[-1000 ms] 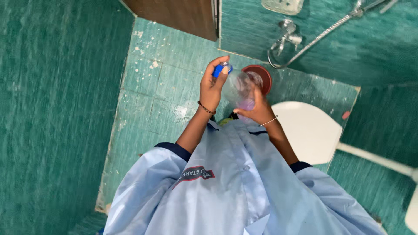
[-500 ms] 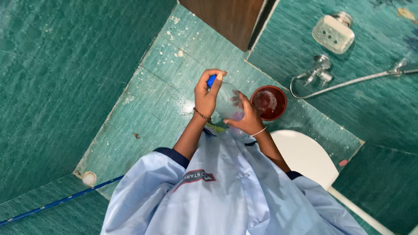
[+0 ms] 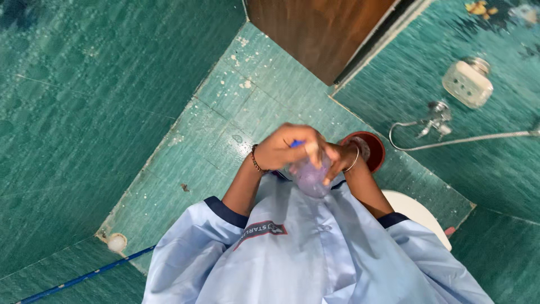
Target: The person mops the floor in a bathroom, fills a bucket with water from a tap, and uses a plastic bottle to pour water into the bucket while rinsing a mop.
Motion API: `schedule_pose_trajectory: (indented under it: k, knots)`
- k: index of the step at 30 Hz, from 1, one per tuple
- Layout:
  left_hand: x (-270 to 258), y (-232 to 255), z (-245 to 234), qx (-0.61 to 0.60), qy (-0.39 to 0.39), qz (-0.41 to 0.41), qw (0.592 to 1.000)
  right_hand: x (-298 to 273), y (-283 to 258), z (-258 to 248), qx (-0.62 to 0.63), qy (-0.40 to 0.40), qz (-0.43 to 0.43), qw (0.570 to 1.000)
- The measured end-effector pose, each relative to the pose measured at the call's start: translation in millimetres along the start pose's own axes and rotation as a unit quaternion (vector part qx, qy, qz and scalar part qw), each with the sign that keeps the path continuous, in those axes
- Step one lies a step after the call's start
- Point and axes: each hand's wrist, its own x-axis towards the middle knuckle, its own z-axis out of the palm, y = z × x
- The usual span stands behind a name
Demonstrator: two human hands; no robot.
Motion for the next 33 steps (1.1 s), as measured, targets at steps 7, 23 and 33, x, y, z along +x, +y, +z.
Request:
schedule_pose_trajectory:
  k: [7, 23, 33]
  knots:
    - [-37.1, 21.0, -50.3, 0.11, 0.17, -0.018, 0.979, 71.3, -1.7, -10.6, -0.247, 0.035, 0.041, 0.968]
    - [-103.7, 11.5, -109.3, 0.275, 0.272, -0.022, 0.922, 165.3, 21.2, -2.8, -0.366, 0.188, 0.138, 0.901]
    - [-95.3, 25.6, -173.2, 0.262, 0.07, -0.048, 0.961, 217.8, 27.6, -108.3, -0.145, -0.122, 0.173, 0.967]
